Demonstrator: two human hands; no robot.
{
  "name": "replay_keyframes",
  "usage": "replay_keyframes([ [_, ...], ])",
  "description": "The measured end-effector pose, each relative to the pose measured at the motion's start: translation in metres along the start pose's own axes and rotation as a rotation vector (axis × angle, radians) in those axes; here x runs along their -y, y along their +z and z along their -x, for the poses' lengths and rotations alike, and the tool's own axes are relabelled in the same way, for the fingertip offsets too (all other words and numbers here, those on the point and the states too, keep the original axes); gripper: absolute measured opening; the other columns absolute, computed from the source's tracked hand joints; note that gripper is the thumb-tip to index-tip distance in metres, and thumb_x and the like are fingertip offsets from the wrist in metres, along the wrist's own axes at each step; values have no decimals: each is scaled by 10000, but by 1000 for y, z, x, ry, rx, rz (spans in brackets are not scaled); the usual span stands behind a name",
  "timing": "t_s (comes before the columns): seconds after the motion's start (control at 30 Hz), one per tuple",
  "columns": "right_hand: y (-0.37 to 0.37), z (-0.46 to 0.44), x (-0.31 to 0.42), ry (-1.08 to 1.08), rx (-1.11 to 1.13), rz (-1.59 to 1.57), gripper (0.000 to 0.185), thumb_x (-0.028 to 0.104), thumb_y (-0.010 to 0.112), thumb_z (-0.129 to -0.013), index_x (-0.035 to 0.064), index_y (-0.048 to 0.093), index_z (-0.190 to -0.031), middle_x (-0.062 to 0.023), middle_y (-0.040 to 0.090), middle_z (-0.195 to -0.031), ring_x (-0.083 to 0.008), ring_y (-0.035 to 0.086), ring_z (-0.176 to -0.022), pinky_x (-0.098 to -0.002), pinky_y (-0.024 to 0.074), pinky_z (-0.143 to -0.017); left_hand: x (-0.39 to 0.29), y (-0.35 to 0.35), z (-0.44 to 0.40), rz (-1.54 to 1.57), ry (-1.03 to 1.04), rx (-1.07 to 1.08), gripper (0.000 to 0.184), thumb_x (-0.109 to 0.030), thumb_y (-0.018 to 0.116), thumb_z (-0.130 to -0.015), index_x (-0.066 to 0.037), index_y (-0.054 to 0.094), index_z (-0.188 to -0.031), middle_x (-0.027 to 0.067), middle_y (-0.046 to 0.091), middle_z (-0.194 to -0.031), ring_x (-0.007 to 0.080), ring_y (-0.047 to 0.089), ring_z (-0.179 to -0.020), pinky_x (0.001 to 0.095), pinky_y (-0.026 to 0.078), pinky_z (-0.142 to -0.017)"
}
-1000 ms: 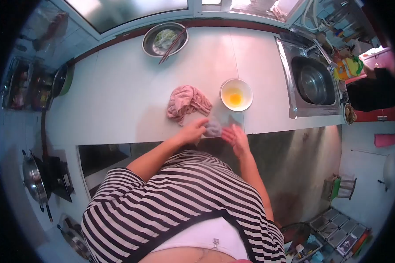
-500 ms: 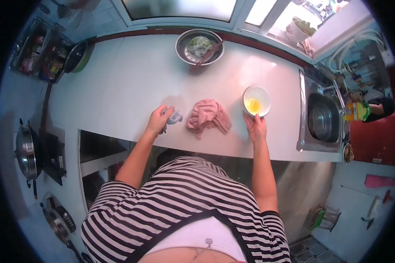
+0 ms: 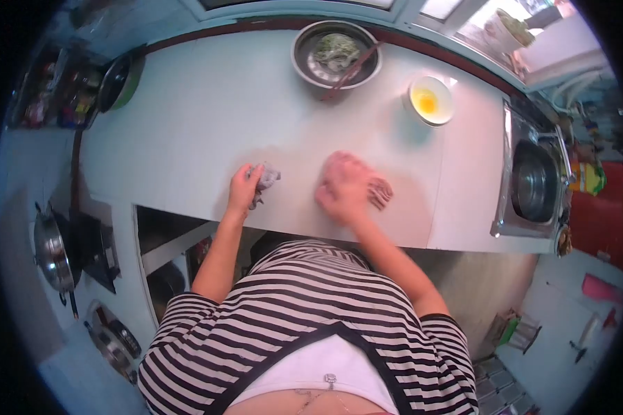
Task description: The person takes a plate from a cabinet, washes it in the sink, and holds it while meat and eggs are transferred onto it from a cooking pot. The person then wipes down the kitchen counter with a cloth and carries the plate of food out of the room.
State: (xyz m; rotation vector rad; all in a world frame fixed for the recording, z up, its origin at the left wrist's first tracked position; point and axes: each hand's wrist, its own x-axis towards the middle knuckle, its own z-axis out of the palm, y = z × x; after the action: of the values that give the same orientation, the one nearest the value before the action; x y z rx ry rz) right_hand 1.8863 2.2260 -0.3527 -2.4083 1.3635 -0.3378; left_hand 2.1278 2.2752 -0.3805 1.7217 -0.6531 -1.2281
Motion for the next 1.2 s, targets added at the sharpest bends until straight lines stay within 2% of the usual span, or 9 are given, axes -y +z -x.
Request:
replay_keyframes([
  [0.1,37,32,-18,-270,-131,-24,443,315,617,-646,169,535,-1056,-107,411,-1198,-336,329,-1152,-565,164,-961,-22,20,-11,31,56,32,387,-287,571,-797,17,498,-1024,15,546,-705,57,471,-559,201,367,-464],
  [0.17,-10,36,-55,-162,-336,132,371,246,589,-650,130,554,-1001,-100,479,-1100,-313,423,-1050,-494,319,-878,-29,30,-14,39,114,66,376,-279,564,-804,6,490,-1037,18,563,-765,58,492,-607,198,386,-501],
  [0.3,-77,73,-175,405,-763,163,191,144,486,-740,71,547,-906,-73,550,-869,-173,525,-819,-248,431,-654,-34,47,-22,16,53,232,443,-286,572,-795,30,461,-1085,31,551,-731,60,462,-531,200,352,-430],
  [0.4,-94,126,-211,1195,-546,662,408,335,488,-783,63,497,-1088,-122,510,-1074,-276,465,-999,-383,373,-857,-39,59,-15,-22,69,243,485,-300,581,-786,48,449,-1097,30,532,-678,59,440,-479,192,328,-396],
  [0.43,-89,127,-214,1211,-553,662,408,335,488,-783,63,497,-1088,-122,510,-1074,-276,465,-999,-383,373,-857,-41,63,-12,-38,68,215,474,-301,578,-787,41,455,-1090,27,530,-674,59,441,-479,189,326,-397],
  [0.57,-18,75,-137,367,-727,317,334,238,522,-730,61,536,-1012,-143,496,-1076,-299,419,-1052,-439,327,-879,-41,84,-6,-24,62,249,395,-296,563,-798,12,486,-1032,24,530,-673,56,442,-485,189,325,-399],
  [0.67,18,50,-32,-51,-460,-101,396,185,568,-642,62,528,-1016,-141,467,-1093,-301,420,-1067,-472,295,-919,-45,111,2,-29,75,286,433,-309,547,-803,-6,449,-1097,31,526,-669,77,444,-472,215,345,-386],
  [0.77,25,80,-29,-376,-97,-121,494,315,611,-634,124,508,-1078,-106,400,-1200,-331,308,-1172,-529,192,-965,-60,142,15,-30,53,306,281,-283,541,-814,-30,510,-932,19,519,-619,60,421,-419,192,297,-346],
  [1.2,-152,105,-389,351,-472,233,421,245,605,-644,131,545,-1045,-88,456,-1146,-278,407,-1043,-445,302,-876,-46,276,87,-62,-33,356,223,-272,540,-816,-52,526,-848,13,519,-614,56,429,-450,192,318,-372],
])
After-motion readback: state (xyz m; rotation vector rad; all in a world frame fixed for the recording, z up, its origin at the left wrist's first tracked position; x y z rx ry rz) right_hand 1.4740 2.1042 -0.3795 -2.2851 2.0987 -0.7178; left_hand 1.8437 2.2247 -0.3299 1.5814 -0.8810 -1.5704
